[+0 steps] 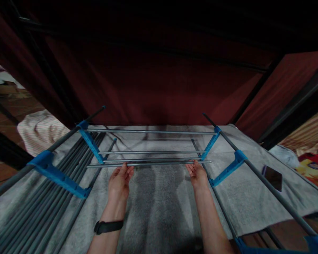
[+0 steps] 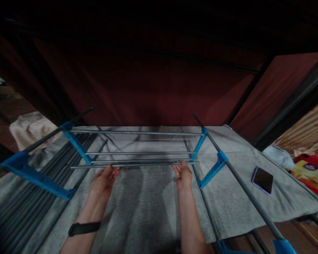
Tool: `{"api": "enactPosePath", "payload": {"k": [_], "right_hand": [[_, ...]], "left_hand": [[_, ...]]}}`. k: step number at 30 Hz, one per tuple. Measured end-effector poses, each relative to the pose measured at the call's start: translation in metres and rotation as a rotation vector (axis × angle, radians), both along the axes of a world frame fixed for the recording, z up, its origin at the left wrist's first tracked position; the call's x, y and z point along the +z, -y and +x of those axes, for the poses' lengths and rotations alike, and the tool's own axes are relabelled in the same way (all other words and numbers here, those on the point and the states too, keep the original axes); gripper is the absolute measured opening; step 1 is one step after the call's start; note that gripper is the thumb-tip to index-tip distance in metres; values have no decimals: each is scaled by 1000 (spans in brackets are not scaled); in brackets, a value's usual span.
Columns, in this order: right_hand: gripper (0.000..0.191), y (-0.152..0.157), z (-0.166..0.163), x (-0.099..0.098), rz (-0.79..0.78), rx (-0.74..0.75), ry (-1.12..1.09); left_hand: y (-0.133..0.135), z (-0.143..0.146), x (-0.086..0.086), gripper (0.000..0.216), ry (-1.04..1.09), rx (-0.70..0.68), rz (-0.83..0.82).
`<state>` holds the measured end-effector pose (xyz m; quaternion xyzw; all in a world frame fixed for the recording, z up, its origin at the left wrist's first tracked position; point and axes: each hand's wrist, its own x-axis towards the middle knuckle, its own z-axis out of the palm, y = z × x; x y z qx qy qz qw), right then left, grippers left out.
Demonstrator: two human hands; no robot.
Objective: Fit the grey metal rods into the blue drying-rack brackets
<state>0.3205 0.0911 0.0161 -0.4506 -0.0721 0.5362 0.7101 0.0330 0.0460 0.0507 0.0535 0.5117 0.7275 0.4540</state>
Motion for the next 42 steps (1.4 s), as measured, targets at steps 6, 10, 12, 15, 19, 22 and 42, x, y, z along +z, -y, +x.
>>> {"api": "enactPosePath", "payload": {"k": [6, 10, 12, 15, 19, 22, 42], "right_hand": [[17, -1, 4, -6, -39, 26, -5], [16, -3, 7, -9, -65, 28, 8], [16, -4, 9, -8, -82, 24, 15], [15, -5, 12, -8, -102, 14, 25], [14, -4, 13, -7, -77, -2, 41], [14, -4, 15, -8, -65, -9, 42], [16, -2, 9, 1, 21, -65, 34]], "left_hand": [[1, -11, 5, 20, 63, 68, -6], [0, -18, 7, 21, 63, 87, -22], [0, -21, 9, 20, 56, 101, -21], [1, -26, 10, 17, 54, 131, -21], [0, -37, 6, 15, 42, 183, -15], [0, -47, 3, 16, 12, 219, -27], [-2, -74, -8, 29, -38, 320, -38]]}}
